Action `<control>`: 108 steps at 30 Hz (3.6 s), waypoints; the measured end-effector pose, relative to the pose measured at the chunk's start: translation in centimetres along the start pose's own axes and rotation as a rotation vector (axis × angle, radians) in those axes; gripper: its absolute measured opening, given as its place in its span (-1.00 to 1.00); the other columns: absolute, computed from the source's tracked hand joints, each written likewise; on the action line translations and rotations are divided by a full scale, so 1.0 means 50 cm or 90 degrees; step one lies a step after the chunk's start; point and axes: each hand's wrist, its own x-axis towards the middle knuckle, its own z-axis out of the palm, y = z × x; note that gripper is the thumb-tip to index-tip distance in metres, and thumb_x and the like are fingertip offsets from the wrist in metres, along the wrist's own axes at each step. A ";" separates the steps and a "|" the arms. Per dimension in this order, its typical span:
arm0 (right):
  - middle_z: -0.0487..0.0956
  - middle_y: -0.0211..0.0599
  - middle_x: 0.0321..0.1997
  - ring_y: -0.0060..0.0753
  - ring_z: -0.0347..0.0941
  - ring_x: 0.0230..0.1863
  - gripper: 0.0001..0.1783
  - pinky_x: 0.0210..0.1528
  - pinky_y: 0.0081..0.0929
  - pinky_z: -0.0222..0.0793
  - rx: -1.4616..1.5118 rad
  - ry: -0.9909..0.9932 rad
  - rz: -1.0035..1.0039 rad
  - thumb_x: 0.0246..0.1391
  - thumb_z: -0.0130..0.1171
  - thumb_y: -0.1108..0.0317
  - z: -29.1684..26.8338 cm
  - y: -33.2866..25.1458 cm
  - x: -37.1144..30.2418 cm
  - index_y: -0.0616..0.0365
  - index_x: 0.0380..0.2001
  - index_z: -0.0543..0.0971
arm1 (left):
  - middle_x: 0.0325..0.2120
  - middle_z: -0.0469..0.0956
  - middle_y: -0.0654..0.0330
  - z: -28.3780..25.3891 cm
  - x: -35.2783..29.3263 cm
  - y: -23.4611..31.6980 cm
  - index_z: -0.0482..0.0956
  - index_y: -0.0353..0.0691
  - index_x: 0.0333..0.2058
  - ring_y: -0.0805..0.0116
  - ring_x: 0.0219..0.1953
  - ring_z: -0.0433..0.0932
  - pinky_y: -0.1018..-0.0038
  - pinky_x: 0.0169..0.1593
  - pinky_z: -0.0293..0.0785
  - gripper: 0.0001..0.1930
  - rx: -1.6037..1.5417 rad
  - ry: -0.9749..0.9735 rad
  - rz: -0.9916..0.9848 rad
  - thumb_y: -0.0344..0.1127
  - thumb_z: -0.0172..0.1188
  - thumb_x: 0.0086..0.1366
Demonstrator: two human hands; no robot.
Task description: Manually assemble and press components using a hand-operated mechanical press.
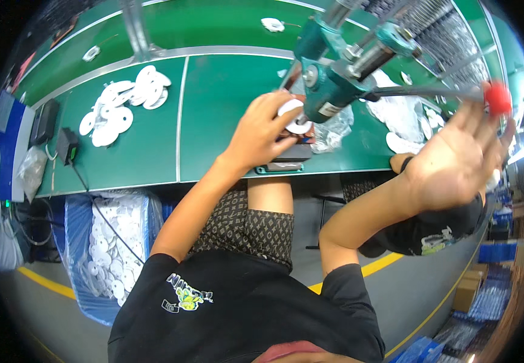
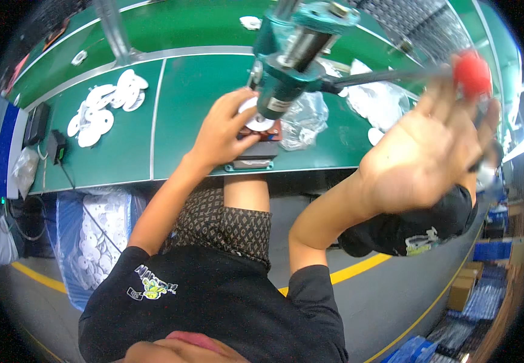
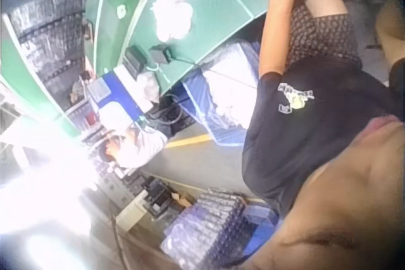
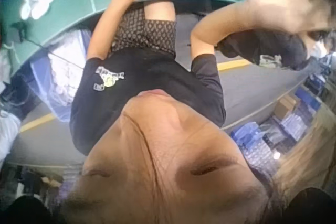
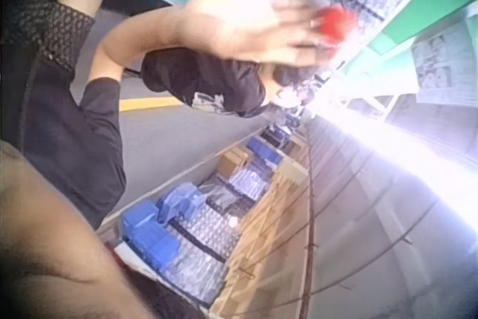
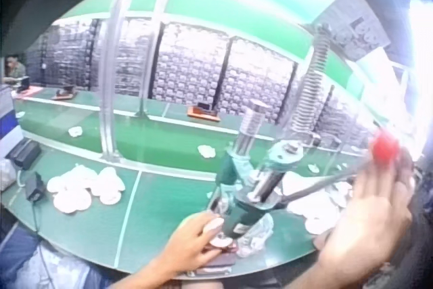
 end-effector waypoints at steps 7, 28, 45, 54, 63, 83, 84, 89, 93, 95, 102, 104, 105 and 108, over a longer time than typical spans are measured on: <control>0.43 0.23 0.16 0.12 0.42 0.11 -0.35 0.06 -0.03 0.42 -0.337 -0.352 -0.090 -0.05 0.39 0.07 -0.157 0.022 -0.300 0.24 0.03 0.46 | -0.26 0.63 0.04 -0.080 -0.072 0.088 0.62 -0.32 -0.13 0.08 -0.17 0.61 0.22 0.08 0.47 -0.57 -0.104 0.082 -0.086 -0.19 0.41 0.07; 0.47 0.11 0.16 0.15 0.34 0.21 -0.54 0.28 -0.16 0.23 -0.786 -0.209 0.181 -0.08 0.33 0.32 -0.465 0.473 -0.206 0.22 -0.07 0.54 | 0.25 0.29 -0.07 -0.331 -0.163 -0.371 0.32 -0.28 0.22 -0.09 0.31 0.22 0.19 0.36 0.10 -0.58 0.424 -0.116 -0.258 -0.46 -0.07 0.40; 0.47 0.00 0.21 0.16 0.18 0.34 -0.54 0.33 0.03 0.08 -0.847 -0.476 0.189 -0.05 0.29 0.07 -0.495 0.546 -0.200 -0.02 -0.06 0.61 | 0.00 0.57 0.05 -0.330 -0.135 -0.278 0.54 -0.28 0.03 0.10 0.09 0.49 0.29 0.18 0.31 -0.69 0.363 0.033 -0.284 -0.52 0.09 0.32; 0.54 -0.09 -0.28 -0.04 0.44 -0.20 -0.82 -0.13 -0.18 0.34 -0.716 0.077 0.075 -0.03 0.26 0.43 -0.336 0.342 -0.209 0.26 -0.35 0.53 | -0.03 0.58 0.05 -0.309 -0.154 -0.206 0.54 -0.32 0.01 0.14 0.03 0.52 0.32 0.15 0.36 -0.71 0.270 0.067 -0.248 -0.49 0.12 0.31; 0.58 0.03 -0.34 0.08 0.51 -0.16 -0.82 -0.07 -0.08 0.41 -0.588 -0.508 0.210 -0.07 0.28 0.38 -0.267 0.332 -0.345 0.24 -0.38 0.62 | -0.19 0.51 0.02 -0.176 -0.146 -0.048 0.59 -0.27 -0.21 0.04 -0.01 0.47 0.25 0.10 0.37 -0.65 0.218 -0.081 -0.204 -0.38 0.46 0.00; 0.59 -0.10 -0.12 -0.32 0.62 -0.29 -0.67 -0.42 -0.50 0.57 0.016 0.282 0.738 0.17 0.23 0.46 -0.224 0.076 -0.359 0.28 -0.05 0.40 | 0.09 0.49 0.02 -0.152 -0.148 -0.018 0.54 -0.27 0.01 -0.01 0.25 0.34 0.13 0.32 0.16 -0.50 0.082 -0.248 -0.267 -0.22 0.36 0.09; 0.59 -0.11 -0.15 -0.35 0.60 -0.34 -0.67 -0.46 -0.53 0.54 0.032 0.238 0.780 0.16 0.24 0.46 -0.227 0.055 -0.369 0.28 -0.05 0.40 | 0.08 0.49 0.01 -0.156 -0.147 -0.017 0.54 -0.28 0.00 -0.02 0.25 0.34 0.12 0.34 0.14 -0.51 0.085 -0.252 -0.269 -0.21 0.35 0.10; 0.60 -0.28 -0.31 -0.59 0.47 -0.50 -0.73 -0.53 -0.65 0.35 -0.101 0.010 0.955 0.03 0.29 0.58 -0.222 -0.089 -0.483 0.26 -0.18 0.49 | 0.08 0.49 0.00 -0.151 -0.148 -0.001 0.52 -0.28 0.01 -0.03 0.25 0.33 0.09 0.36 0.11 -0.50 0.088 -0.261 -0.271 -0.17 0.33 0.13; 0.62 -0.37 -0.29 -0.66 0.49 -0.38 -0.82 -0.33 -0.67 0.42 0.003 -0.175 1.204 0.08 0.29 0.54 -0.233 -0.192 -0.605 0.21 -0.24 0.53 | 0.09 0.48 0.02 -0.148 -0.164 0.016 0.51 -0.27 0.03 -0.02 0.24 0.35 0.07 0.36 0.11 -0.49 0.121 -0.243 -0.271 -0.15 0.32 0.15; 0.63 -0.30 -0.20 -0.59 0.55 -0.22 -0.80 -0.17 -0.60 0.49 0.043 -0.217 1.270 0.10 0.25 0.56 -0.224 -0.226 -0.624 0.26 -0.18 0.54 | 0.10 0.48 0.03 -0.150 -0.169 0.018 0.52 -0.25 0.03 -0.01 0.24 0.35 0.05 0.36 0.12 -0.50 0.113 -0.229 -0.261 -0.15 0.32 0.16; 0.59 -0.06 0.02 -0.28 0.56 0.01 -0.73 0.11 -0.37 0.49 0.100 -0.284 1.306 0.26 0.05 0.55 -0.232 -0.227 -0.604 0.38 0.01 0.49 | 0.10 0.48 0.04 -0.151 -0.181 0.011 0.52 -0.25 0.03 0.00 0.25 0.35 0.06 0.36 0.11 -0.49 0.123 -0.216 -0.252 -0.15 0.32 0.13; 0.58 -0.01 0.04 -0.24 0.56 0.02 -0.70 0.08 -0.32 0.52 0.079 -0.286 1.274 0.29 0.02 0.52 -0.231 -0.198 -0.590 0.39 0.05 0.46 | 0.10 0.48 0.04 -0.148 -0.179 0.013 0.52 -0.25 0.02 0.01 0.25 0.35 0.06 0.36 0.12 -0.49 0.125 -0.208 -0.250 -0.13 0.32 0.13; 0.58 0.00 -0.03 -0.23 0.58 -0.03 -0.74 0.05 -0.31 0.54 0.063 -0.249 1.248 0.29 0.00 0.55 -0.225 -0.183 -0.579 0.38 0.02 0.43 | 0.08 0.50 0.05 -0.147 -0.176 0.015 0.53 -0.24 -0.01 0.02 0.24 0.36 0.06 0.36 0.12 -0.50 0.121 -0.203 -0.246 -0.14 0.35 0.11; 0.53 -0.13 -0.22 -0.33 0.55 -0.26 -0.83 -0.18 -0.42 0.53 0.022 -0.232 1.058 0.26 0.04 0.55 -0.171 -0.128 -0.530 0.27 -0.11 0.35 | 0.03 0.54 0.08 -0.149 -0.186 0.012 0.55 -0.24 -0.07 0.04 0.23 0.38 0.06 0.36 0.13 -0.52 0.096 -0.187 -0.248 -0.14 0.39 0.06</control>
